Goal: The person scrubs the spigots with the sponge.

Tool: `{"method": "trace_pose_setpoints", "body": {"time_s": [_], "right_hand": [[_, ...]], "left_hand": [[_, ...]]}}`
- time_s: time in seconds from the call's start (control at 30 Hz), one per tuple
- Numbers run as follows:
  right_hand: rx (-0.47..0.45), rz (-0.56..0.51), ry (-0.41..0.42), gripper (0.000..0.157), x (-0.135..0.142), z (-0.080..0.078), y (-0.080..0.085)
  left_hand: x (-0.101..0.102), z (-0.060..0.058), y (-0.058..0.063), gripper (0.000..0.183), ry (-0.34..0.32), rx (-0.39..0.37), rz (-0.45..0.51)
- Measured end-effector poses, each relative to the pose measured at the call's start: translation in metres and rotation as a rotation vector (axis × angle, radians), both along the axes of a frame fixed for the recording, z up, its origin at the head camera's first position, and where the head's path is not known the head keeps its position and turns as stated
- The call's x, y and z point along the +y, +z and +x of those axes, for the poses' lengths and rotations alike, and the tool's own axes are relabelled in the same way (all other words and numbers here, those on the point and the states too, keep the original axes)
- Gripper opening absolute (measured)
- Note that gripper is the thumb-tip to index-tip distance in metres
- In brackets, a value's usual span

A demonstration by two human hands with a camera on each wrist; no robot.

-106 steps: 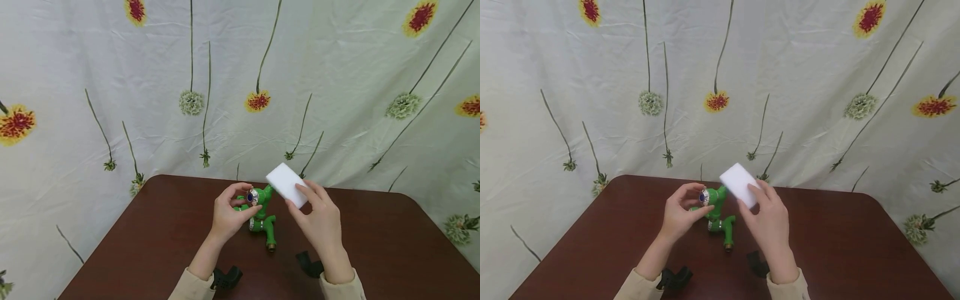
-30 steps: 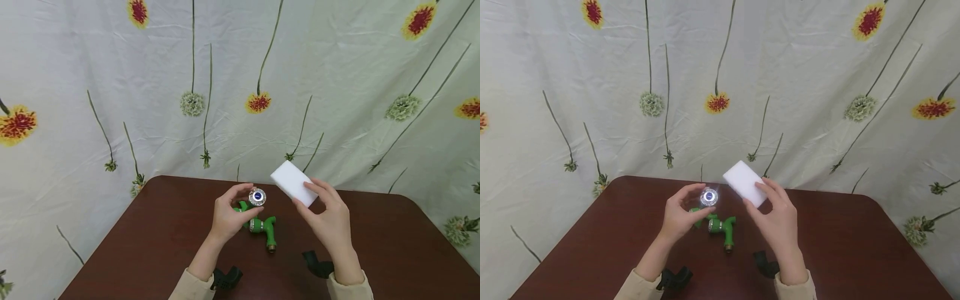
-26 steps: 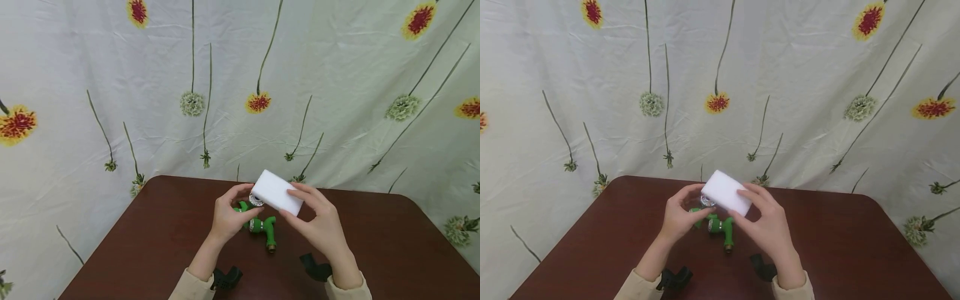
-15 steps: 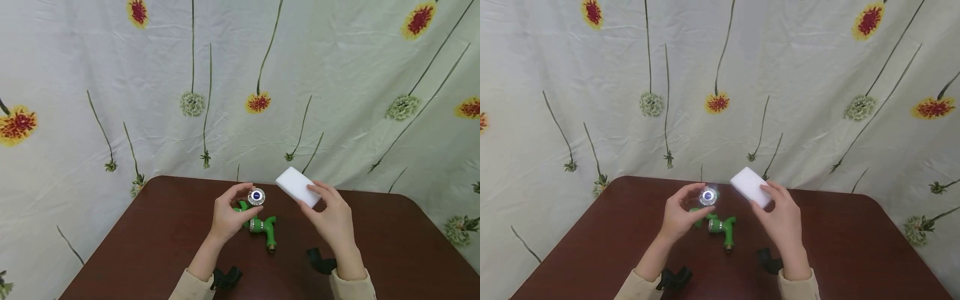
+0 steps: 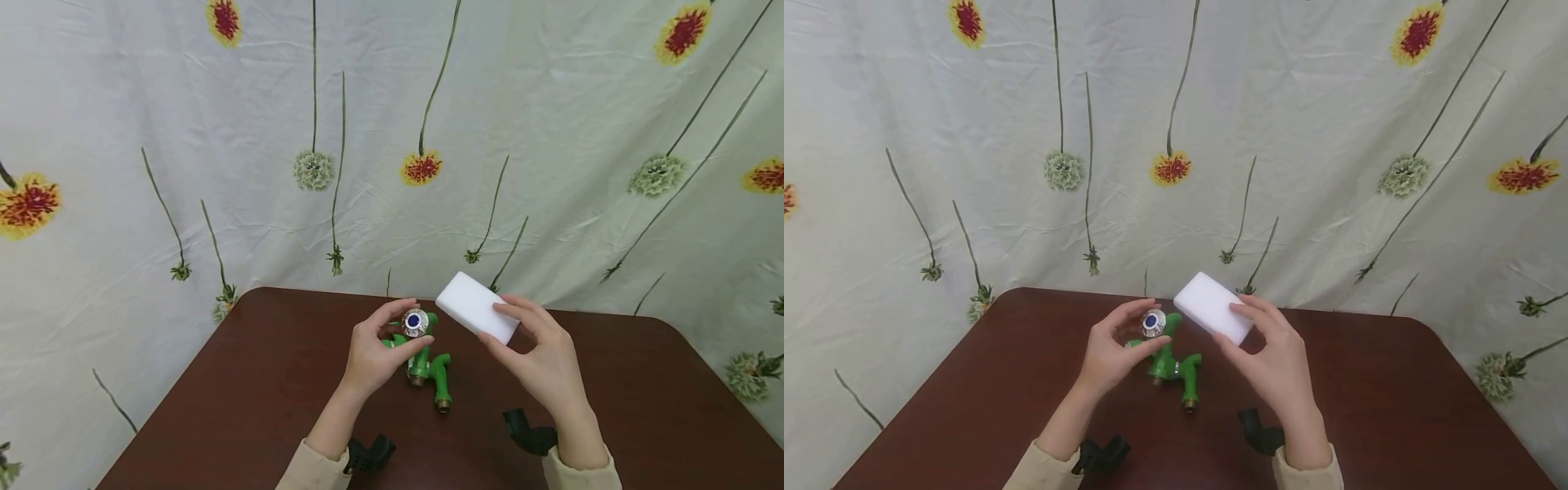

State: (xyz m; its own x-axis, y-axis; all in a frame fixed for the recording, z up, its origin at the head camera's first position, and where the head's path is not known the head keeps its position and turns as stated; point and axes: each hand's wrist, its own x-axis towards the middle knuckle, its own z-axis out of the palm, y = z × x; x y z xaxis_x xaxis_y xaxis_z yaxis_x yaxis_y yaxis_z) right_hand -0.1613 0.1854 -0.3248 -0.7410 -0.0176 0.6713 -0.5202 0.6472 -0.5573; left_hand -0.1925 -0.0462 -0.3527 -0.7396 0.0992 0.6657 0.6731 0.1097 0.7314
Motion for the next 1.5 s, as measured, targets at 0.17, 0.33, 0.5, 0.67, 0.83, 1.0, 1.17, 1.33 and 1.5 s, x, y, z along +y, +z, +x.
{"method": "trace_pose_setpoints", "body": {"time_s": [0.17,0.33,0.5,0.67,0.83,1.0,1.17,1.33,1.5], "right_hand": [[0.009,-0.009,0.018,0.036,-0.002,0.003,0.002],[0.017,-0.01,0.026,0.037,-0.002,0.003,0.003],[0.034,0.0,0.031,0.038,-0.003,0.002,0.002],[0.041,0.008,0.041,0.037,-0.003,0.002,0.001],[0.045,-0.002,0.05,0.037,-0.004,0.002,0.001],[0.041,0.002,0.043,0.037,-0.004,0.002,0.001],[0.041,0.008,0.04,0.038,-0.003,0.002,0.001],[0.047,0.01,0.04,0.038,-0.003,0.002,0.001],[0.048,0.011,0.038,0.038,-0.003,0.002,0.001]], "left_hand": [[-0.001,-0.012,-0.015,0.048,0.035,0.039,-0.045],[-0.001,-0.012,-0.016,0.043,0.04,0.031,-0.044],[0.0,0.002,0.0,0.043,0.029,0.034,-0.049],[0.001,0.003,0.0,0.043,-0.01,-0.015,-0.027],[0.001,-0.009,-0.015,0.041,-0.008,-0.043,-0.018],[0.0,-0.014,-0.02,0.036,-0.012,0.012,-0.026],[0.0,-0.008,-0.012,0.039,-0.017,-0.03,-0.03],[0.001,0.008,0.009,0.039,-0.027,-0.112,-0.041],[0.0,0.008,0.009,0.038,-0.047,-0.183,-0.019]]}}
